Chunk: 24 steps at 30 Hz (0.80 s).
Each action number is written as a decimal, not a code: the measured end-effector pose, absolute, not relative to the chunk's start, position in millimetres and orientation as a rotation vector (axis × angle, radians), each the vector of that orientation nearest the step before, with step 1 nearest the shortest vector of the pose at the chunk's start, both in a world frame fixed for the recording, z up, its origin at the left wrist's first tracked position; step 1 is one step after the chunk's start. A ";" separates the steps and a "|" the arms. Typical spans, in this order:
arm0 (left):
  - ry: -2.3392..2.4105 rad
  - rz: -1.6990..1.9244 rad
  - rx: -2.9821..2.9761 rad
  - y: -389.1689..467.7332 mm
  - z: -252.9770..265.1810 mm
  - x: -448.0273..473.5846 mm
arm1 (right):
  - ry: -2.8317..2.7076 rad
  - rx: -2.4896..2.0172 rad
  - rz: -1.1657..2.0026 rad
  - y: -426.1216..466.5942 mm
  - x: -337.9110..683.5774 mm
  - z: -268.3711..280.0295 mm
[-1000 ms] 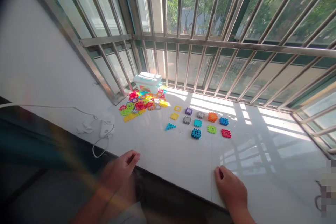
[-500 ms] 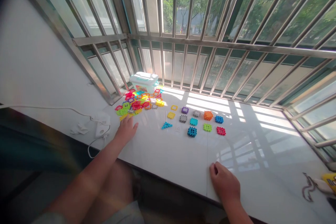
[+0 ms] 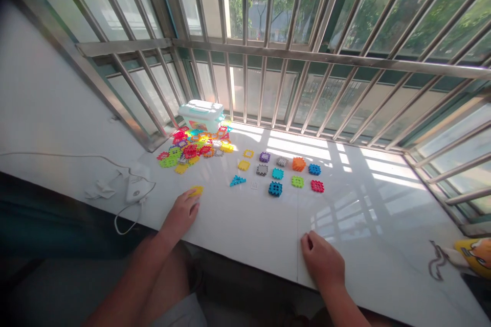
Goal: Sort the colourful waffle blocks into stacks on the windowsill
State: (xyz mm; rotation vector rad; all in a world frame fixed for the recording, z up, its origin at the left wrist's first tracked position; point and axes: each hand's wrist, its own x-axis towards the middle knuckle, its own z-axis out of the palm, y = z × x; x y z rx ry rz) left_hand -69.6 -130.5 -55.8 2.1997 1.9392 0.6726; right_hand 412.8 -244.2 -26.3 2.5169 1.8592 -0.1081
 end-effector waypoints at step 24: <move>1.685 0.603 2.000 -96.5 -31.1 -73.1 | 1.841 2.523 -0.094 -243.4 410.6 -24.7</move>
